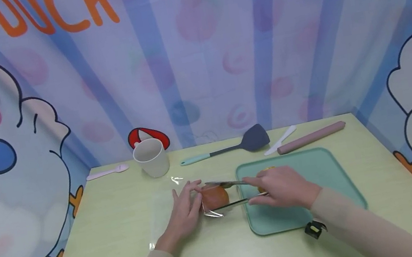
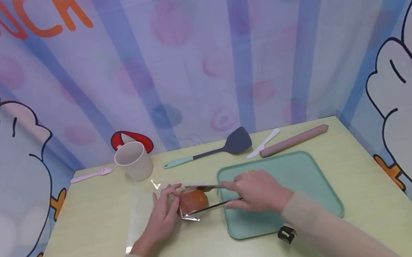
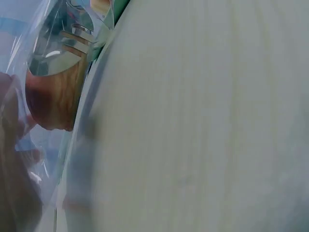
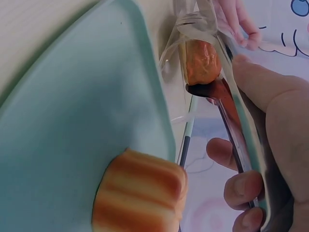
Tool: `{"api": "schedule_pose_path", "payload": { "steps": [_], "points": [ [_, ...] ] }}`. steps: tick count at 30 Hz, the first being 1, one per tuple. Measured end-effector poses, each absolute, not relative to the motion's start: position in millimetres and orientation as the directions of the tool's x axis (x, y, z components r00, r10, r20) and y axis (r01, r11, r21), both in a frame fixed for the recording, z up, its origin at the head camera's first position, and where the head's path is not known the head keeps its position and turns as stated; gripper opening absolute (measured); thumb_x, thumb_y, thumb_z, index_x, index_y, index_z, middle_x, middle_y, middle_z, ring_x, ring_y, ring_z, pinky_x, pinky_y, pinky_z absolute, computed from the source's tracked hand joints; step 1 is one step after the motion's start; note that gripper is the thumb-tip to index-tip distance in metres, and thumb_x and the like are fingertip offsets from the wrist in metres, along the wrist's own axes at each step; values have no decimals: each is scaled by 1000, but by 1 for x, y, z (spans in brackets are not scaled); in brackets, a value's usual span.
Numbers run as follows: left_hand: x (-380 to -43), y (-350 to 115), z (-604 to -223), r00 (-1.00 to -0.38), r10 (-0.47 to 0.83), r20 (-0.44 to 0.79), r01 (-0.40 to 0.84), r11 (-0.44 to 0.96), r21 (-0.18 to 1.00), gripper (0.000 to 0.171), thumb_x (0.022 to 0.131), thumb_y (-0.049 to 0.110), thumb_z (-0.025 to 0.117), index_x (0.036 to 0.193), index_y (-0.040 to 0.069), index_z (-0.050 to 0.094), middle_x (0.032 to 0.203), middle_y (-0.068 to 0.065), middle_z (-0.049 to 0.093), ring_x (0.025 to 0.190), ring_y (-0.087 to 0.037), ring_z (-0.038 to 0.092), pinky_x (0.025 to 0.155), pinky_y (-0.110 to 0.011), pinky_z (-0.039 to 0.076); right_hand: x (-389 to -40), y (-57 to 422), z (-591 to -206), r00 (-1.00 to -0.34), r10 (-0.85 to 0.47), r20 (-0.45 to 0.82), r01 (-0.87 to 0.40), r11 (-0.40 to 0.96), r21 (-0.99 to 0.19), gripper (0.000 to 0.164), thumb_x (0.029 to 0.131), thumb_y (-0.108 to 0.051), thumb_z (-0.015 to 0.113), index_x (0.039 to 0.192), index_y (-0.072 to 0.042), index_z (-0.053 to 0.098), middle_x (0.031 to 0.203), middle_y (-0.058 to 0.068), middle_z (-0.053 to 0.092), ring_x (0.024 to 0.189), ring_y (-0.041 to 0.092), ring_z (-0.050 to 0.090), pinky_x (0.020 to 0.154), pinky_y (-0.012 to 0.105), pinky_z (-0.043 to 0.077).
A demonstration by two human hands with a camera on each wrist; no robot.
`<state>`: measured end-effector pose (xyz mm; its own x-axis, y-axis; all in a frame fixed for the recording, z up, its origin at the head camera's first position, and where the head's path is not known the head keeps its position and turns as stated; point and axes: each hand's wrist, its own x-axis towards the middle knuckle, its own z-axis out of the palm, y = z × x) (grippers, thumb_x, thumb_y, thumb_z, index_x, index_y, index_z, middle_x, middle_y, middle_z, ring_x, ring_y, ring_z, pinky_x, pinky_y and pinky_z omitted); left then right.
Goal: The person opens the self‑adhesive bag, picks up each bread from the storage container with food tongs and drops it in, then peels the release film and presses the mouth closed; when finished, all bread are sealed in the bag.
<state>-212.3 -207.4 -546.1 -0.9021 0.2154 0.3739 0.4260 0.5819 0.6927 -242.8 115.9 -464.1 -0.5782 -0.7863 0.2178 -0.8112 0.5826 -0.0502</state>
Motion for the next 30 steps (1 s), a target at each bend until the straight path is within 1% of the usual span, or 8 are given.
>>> {"api": "schedule_pose_path", "payload": {
  "steps": [3, 6, 8, 11, 15, 19, 27, 30],
  "points": [
    [-212, -207, -544, -904, 206, 373, 422, 561, 712, 8, 110, 16, 48, 118, 15, 51, 150, -16, 59, 150, -53, 36, 123, -75, 5, -244, 112, -465, -568, -793, 219, -819, 572, -51, 58, 96, -57, 70, 139, -18, 67, 71, -10, 57, 59, 7, 55, 46, 27, 40],
    [-212, -206, -542, -903, 205, 377, 426, 534, 730, 6, 110, 14, 47, 116, 13, 49, 151, -17, 57, 149, -53, 36, 124, -70, 17, -244, 108, -465, -565, -797, 215, -821, 569, -48, 57, 96, -56, 70, 138, -18, 67, 70, -9, 56, 55, 6, 51, 46, 27, 39],
    [-212, -205, -541, -898, 208, 388, 437, 531, 726, 6, 110, 13, 48, 116, 13, 50, 151, -18, 57, 148, -52, 39, 123, -70, 21, -244, 104, -464, -563, -798, 215, -822, 568, -45, 56, 96, -55, 71, 137, -18, 68, 71, -8, 57, 53, 6, 48, 45, 27, 38],
    [-212, -204, -539, -891, 206, 405, 449, 541, 711, 5, 109, 13, 50, 114, 14, 52, 149, -18, 59, 147, -50, 42, 120, -77, 16, -242, 98, -462, -565, -798, 209, -821, 570, -41, 58, 96, -57, 71, 138, -17, 68, 74, -7, 61, 52, 5, 48, 45, 27, 38],
    [-210, -202, -539, -887, 209, 413, 452, 585, 674, 5, 108, 14, 53, 112, 16, 53, 147, -17, 61, 147, -51, 42, 115, -85, 5, -240, 90, -459, -582, -789, 197, -808, 588, -34, 61, 95, -60, 69, 139, -18, 68, 82, -4, 68, 55, 7, 53, 42, 26, 36],
    [-210, -201, -539, -873, 222, 434, 472, 609, 638, 5, 107, 12, 53, 111, 16, 54, 146, -17, 61, 146, -51, 42, 116, -84, 5, -240, 83, -458, -585, -788, 194, -806, 591, -31, 63, 94, -61, 70, 140, -16, 68, 86, -3, 71, 59, 9, 58, 42, 26, 38],
    [-210, -198, -536, -869, 224, 442, 478, 614, 629, 6, 107, 13, 53, 111, 16, 55, 146, -14, 62, 145, -50, 45, 116, -83, 10, -242, 72, -460, -551, -808, 209, -832, 553, -54, 61, 93, -59, 72, 137, -17, 68, 75, -6, 65, 54, 5, 52, 42, 23, 37],
    [-210, -198, -536, -873, 226, 432, 471, 616, 631, 6, 107, 14, 52, 112, 16, 55, 147, -13, 61, 146, -50, 44, 116, -84, 10, -243, 69, -462, -560, -805, 194, -827, 555, -84, 61, 93, -60, 72, 137, -17, 69, 73, -7, 63, 55, 4, 50, 42, 23, 36]
  ]
}}
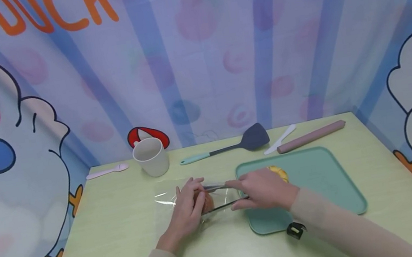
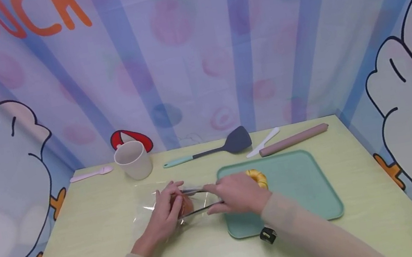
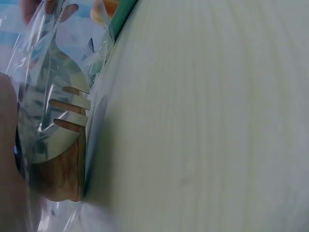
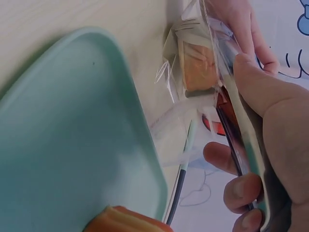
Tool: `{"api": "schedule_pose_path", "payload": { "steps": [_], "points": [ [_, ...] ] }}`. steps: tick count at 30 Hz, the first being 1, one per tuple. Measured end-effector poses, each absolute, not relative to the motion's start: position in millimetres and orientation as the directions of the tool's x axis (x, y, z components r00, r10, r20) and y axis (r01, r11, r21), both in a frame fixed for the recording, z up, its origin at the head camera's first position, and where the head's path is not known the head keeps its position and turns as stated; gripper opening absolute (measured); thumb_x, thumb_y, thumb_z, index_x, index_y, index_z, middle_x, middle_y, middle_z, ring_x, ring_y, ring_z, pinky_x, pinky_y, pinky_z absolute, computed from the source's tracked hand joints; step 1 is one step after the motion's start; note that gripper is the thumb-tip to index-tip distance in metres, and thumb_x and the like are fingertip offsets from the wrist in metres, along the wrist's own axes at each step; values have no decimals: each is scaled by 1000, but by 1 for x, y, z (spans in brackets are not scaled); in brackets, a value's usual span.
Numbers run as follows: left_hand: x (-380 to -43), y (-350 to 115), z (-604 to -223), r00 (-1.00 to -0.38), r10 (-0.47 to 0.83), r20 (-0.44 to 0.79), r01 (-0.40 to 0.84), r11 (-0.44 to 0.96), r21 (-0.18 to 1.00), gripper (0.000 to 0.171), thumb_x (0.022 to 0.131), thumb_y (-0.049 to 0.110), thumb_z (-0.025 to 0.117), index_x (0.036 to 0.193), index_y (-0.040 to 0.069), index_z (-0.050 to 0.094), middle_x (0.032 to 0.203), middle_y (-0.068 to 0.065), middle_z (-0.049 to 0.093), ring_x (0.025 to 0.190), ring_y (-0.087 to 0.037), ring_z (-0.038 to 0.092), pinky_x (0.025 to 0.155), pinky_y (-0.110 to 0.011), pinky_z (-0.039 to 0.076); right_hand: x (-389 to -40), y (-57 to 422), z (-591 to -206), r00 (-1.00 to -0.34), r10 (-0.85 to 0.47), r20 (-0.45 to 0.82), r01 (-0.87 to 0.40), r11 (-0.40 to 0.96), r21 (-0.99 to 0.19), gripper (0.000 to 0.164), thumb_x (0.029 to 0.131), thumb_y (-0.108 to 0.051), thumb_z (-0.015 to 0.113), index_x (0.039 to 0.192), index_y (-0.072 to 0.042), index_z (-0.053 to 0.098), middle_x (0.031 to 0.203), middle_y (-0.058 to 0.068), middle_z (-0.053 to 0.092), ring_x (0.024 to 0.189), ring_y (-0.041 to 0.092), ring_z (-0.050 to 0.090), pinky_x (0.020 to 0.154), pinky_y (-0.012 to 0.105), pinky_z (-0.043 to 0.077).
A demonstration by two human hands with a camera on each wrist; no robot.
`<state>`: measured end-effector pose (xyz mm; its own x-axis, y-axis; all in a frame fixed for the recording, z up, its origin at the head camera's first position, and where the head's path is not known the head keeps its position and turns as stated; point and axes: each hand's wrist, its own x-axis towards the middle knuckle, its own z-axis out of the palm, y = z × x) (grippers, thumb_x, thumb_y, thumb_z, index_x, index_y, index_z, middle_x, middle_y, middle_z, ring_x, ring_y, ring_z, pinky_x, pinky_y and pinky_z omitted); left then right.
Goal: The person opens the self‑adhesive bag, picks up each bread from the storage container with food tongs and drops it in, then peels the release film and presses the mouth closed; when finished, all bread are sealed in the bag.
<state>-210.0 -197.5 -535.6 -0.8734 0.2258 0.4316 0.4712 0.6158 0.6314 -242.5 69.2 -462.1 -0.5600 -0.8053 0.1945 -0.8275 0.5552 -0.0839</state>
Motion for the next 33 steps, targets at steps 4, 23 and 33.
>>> {"api": "schedule_pose_path", "payload": {
  "steps": [4, 23, 33],
  "points": [
    [-211, -196, -535, -865, 231, 445, 484, 618, 619, 5, 107, 14, 52, 112, 16, 54, 147, -13, 61, 145, -51, 44, 114, -85, 9, -242, 66, -462, -587, -793, 164, -810, 572, -133, 64, 91, -60, 74, 136, -15, 69, 70, -8, 61, 55, 3, 50, 43, 23, 38],
    [-212, -200, -533, -865, 252, 434, 492, 595, 635, 5, 111, 15, 48, 112, 18, 52, 150, -16, 57, 147, -52, 40, 115, -85, 7, -234, 65, -468, -662, -742, 107, -743, 631, -221, 77, 80, -62, 81, 135, -11, 62, 78, -5, 61, 63, 7, 51, 51, 26, 45],
    [-213, -208, -537, -861, 237, 450, 500, 551, 668, 8, 108, 9, 52, 115, 8, 55, 150, -19, 56, 145, -44, 46, 117, -78, 22, -232, 86, -462, -666, -734, 136, -739, 623, -257, 79, 82, -60, 81, 141, -11, 61, 91, 2, 72, 71, 9, 65, 53, 28, 49]
  ]
}}
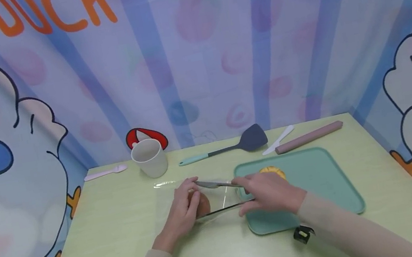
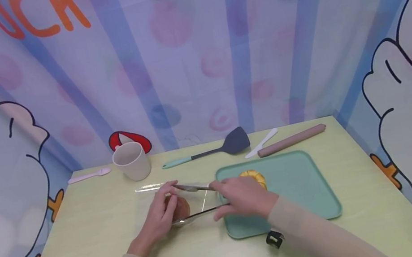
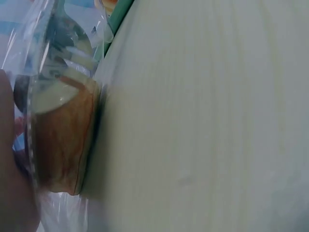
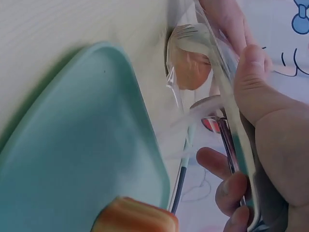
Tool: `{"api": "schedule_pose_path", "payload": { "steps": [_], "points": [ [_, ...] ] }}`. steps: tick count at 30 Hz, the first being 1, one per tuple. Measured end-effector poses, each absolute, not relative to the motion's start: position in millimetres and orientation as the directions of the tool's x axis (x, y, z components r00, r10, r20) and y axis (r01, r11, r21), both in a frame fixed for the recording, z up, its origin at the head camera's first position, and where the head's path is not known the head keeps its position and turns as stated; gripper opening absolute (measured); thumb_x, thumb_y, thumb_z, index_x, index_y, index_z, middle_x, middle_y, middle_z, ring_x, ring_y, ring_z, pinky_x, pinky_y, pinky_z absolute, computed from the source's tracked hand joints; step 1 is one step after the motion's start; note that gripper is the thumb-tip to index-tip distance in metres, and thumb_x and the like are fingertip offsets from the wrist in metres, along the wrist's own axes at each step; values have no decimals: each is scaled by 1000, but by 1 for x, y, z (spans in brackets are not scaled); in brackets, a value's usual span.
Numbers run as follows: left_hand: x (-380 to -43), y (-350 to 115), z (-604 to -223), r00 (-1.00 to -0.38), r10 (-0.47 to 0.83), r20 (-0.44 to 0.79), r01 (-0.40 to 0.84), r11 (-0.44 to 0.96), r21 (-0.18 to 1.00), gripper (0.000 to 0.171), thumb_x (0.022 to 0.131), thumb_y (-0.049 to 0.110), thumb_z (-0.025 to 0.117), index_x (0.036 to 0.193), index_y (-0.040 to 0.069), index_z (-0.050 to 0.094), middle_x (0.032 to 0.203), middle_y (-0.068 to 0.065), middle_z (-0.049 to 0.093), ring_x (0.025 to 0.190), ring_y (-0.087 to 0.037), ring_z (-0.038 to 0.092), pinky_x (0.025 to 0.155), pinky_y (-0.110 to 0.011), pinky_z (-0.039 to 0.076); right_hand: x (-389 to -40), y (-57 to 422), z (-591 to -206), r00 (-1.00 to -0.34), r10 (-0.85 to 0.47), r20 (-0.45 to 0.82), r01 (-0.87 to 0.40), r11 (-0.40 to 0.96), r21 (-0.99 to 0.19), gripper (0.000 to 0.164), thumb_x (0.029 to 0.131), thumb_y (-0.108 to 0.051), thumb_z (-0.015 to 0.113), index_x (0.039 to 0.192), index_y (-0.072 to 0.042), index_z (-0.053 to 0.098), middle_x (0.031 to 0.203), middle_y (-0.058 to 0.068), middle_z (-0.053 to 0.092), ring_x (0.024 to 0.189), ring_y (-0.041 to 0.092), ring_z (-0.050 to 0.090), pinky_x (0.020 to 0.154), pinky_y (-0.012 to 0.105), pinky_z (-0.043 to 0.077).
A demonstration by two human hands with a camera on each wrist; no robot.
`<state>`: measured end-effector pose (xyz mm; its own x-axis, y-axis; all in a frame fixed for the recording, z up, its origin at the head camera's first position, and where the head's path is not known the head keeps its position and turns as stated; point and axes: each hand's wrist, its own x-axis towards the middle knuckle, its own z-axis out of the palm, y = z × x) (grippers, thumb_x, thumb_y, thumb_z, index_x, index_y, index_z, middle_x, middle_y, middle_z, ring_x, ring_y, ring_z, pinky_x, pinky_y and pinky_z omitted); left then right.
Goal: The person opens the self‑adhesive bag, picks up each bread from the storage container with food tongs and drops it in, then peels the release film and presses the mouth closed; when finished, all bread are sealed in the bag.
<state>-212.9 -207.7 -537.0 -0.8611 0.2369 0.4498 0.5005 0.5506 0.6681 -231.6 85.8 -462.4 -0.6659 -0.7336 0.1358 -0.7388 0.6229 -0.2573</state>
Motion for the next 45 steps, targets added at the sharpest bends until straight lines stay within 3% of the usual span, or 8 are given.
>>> {"api": "schedule_pose_path", "payload": {
  "steps": [5, 12, 18, 23, 26, 33, 45],
  "points": [
    [-213, -210, -538, -870, 232, 435, 487, 539, 687, 6, 108, 8, 50, 113, 9, 53, 151, -20, 55, 143, -44, 48, 119, -69, 32, -229, 100, -462, -645, -739, 192, -763, 615, -199, 75, 87, -59, 78, 143, -12, 61, 87, -2, 69, 69, 8, 62, 55, 30, 50],
    [-215, -212, -538, -881, 229, 414, 470, 524, 710, 6, 109, 8, 50, 115, 9, 51, 154, -21, 51, 144, -45, 47, 120, -74, 24, -230, 124, -462, -619, -751, 230, -784, 604, -140, 67, 95, -52, 73, 146, -11, 59, 90, -4, 66, 67, 3, 53, 54, 24, 45],
    [-217, -213, -538, -898, 221, 381, 438, 545, 715, 10, 110, 12, 48, 119, 9, 51, 156, -17, 51, 147, -41, 45, 120, -75, 20, -228, 144, -456, -661, -722, 203, -750, 646, -144, 61, 100, -48, 69, 147, -12, 56, 103, 4, 70, 62, 3, 50, 52, 24, 42],
    [-218, -213, -537, -899, 214, 382, 435, 546, 716, 9, 110, 12, 48, 119, 12, 51, 154, -18, 53, 146, -40, 47, 121, -66, 31, -226, 163, -452, -704, -685, 188, -710, 687, -154, 61, 102, -46, 66, 151, -12, 52, 108, 6, 72, 57, 0, 48, 51, 25, 41],
    [-219, -213, -537, -901, 207, 381, 430, 544, 720, 8, 110, 12, 48, 118, 13, 51, 153, -18, 54, 145, -40, 48, 119, -62, 37, -225, 174, -450, -721, -665, 192, -692, 702, -166, 62, 103, -45, 66, 153, -11, 51, 105, 5, 70, 57, -1, 46, 51, 24, 39],
    [-220, -214, -539, -893, 201, 403, 445, 530, 721, 9, 109, 11, 48, 118, 10, 50, 152, -20, 55, 144, -43, 49, 117, -64, 38, -224, 199, -453, -738, -635, 229, -672, 725, -154, 63, 101, -47, 68, 153, -15, 53, 101, -2, 67, 62, -3, 45, 55, 24, 40],
    [-224, -213, -539, -885, 206, 417, 461, 506, 729, 7, 109, 11, 47, 117, 10, 49, 150, -21, 57, 142, -43, 51, 116, -65, 39, -217, 235, -458, -836, -506, 213, -543, 820, -181, 62, 101, -50, 67, 152, -19, 53, 98, -5, 63, 53, -1, 33, 48, 24, 31]
  ]
}}
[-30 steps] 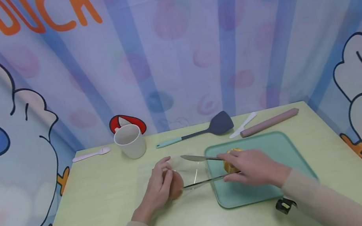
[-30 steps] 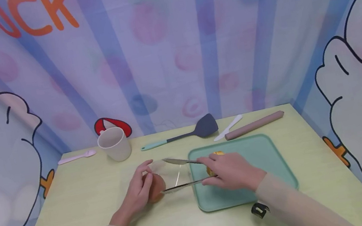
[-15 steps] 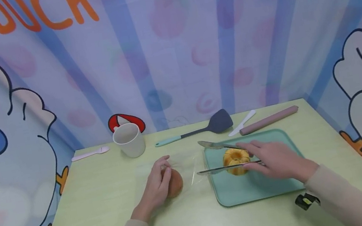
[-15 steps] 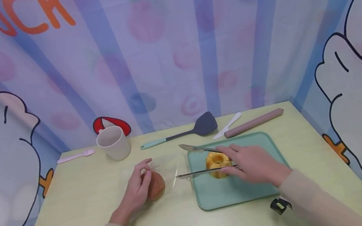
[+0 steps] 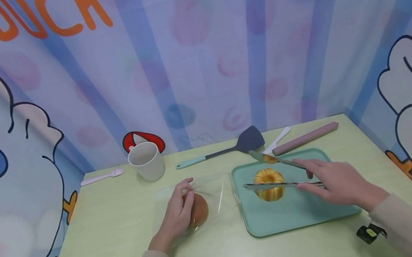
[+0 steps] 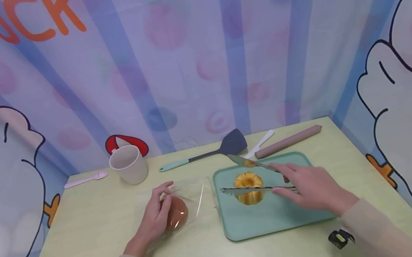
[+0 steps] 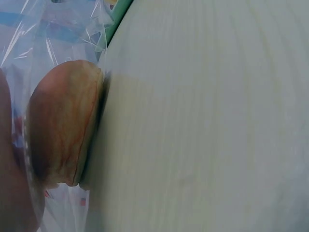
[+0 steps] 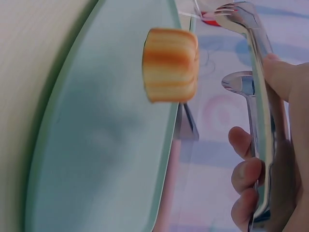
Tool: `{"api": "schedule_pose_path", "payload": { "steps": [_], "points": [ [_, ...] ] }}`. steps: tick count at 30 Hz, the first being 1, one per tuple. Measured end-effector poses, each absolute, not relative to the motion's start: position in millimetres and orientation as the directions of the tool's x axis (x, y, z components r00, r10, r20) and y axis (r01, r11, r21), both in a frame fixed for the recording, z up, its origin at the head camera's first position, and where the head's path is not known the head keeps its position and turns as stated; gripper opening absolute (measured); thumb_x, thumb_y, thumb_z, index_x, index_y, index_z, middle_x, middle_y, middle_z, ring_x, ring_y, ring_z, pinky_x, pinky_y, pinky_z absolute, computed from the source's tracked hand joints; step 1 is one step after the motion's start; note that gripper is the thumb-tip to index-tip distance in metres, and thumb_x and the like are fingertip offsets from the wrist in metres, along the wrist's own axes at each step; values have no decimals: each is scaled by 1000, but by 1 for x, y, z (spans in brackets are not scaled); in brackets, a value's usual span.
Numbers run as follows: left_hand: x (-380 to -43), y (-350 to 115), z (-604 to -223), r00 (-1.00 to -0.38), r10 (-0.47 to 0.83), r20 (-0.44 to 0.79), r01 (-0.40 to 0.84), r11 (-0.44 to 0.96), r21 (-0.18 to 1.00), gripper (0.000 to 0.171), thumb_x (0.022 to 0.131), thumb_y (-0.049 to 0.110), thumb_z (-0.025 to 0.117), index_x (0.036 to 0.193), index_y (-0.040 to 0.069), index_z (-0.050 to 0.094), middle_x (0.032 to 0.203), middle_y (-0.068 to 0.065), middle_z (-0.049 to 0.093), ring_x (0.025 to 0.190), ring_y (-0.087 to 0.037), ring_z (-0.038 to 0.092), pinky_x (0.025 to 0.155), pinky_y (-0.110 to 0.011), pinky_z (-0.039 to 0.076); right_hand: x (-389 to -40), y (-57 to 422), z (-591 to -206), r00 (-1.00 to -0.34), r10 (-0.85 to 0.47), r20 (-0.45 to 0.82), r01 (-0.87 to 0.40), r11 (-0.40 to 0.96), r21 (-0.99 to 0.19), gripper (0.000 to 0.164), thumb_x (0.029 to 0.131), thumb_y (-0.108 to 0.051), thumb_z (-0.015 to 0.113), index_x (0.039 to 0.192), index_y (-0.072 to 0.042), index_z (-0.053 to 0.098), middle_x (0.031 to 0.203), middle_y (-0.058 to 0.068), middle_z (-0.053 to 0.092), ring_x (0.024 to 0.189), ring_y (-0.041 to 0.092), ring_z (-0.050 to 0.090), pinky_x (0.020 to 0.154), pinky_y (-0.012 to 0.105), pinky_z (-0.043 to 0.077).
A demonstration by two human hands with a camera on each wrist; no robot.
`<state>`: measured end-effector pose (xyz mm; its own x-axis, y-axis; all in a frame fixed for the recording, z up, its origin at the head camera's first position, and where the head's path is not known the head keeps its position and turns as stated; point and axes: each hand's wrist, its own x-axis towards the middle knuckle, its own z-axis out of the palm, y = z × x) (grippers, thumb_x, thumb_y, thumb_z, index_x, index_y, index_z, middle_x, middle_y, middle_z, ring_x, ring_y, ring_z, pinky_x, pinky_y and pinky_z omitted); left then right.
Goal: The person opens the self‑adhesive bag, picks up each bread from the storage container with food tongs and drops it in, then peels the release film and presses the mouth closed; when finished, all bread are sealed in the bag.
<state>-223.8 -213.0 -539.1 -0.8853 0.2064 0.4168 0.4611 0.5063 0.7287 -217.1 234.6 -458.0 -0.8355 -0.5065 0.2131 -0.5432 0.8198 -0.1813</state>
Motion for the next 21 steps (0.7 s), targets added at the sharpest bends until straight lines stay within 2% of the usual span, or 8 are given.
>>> {"api": "schedule_pose_path", "payload": {
  "steps": [7, 21],
  "points": [
    [-224, -214, -541, -887, 210, 411, 458, 511, 728, 7, 110, 12, 47, 116, 11, 50, 149, -21, 58, 142, -42, 51, 117, -63, 39, -216, 257, -463, -872, -453, 184, -484, 854, -189, 63, 101, -53, 66, 152, -18, 53, 97, -7, 61, 53, 2, 33, 48, 26, 31],
    [-224, -215, -541, -906, 203, 371, 422, 504, 753, 8, 111, 14, 46, 118, 11, 48, 150, -19, 57, 142, -41, 51, 116, -62, 41, -208, 278, -483, -887, -446, 117, -461, 852, -249, 64, 99, -54, 68, 148, -14, 56, 90, -13, 58, 54, -1, 35, 46, 25, 31]
  ]
}}
